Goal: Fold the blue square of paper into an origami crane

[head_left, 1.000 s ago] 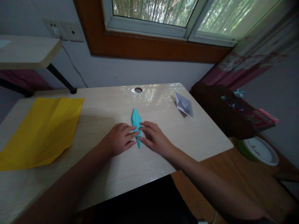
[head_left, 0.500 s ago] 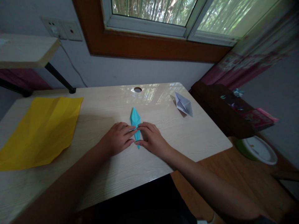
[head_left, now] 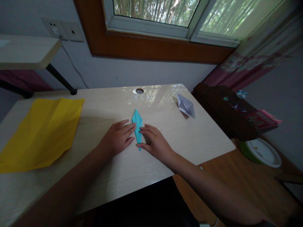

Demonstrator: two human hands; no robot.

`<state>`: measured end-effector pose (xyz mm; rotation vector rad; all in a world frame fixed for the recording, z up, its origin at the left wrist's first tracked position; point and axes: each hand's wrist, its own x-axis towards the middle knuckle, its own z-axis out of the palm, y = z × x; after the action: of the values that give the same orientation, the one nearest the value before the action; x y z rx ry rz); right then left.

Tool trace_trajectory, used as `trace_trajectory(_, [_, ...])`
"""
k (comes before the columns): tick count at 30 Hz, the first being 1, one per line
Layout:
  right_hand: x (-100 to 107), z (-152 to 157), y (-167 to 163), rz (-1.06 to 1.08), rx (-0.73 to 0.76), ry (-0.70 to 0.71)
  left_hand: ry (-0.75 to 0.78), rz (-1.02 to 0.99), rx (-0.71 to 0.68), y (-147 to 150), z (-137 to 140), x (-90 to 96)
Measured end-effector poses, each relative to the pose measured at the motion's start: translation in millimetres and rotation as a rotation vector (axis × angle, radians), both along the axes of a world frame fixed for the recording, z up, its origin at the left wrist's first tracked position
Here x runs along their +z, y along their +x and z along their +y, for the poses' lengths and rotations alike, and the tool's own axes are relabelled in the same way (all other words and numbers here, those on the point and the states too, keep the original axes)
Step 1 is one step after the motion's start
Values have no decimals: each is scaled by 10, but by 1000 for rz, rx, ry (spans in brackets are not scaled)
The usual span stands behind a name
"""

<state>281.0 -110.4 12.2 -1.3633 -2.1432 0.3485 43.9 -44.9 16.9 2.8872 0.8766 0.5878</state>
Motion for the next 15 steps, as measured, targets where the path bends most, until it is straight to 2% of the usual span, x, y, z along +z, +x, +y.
trace_trajectory(7, [-33, -20, 5, -54, 37, 3, -29, 15, 34, -1, 35, -18])
trace_trajectory(15, [54, 14, 17, -79, 171, -57, -147, -164, 105, -63, 174, -87])
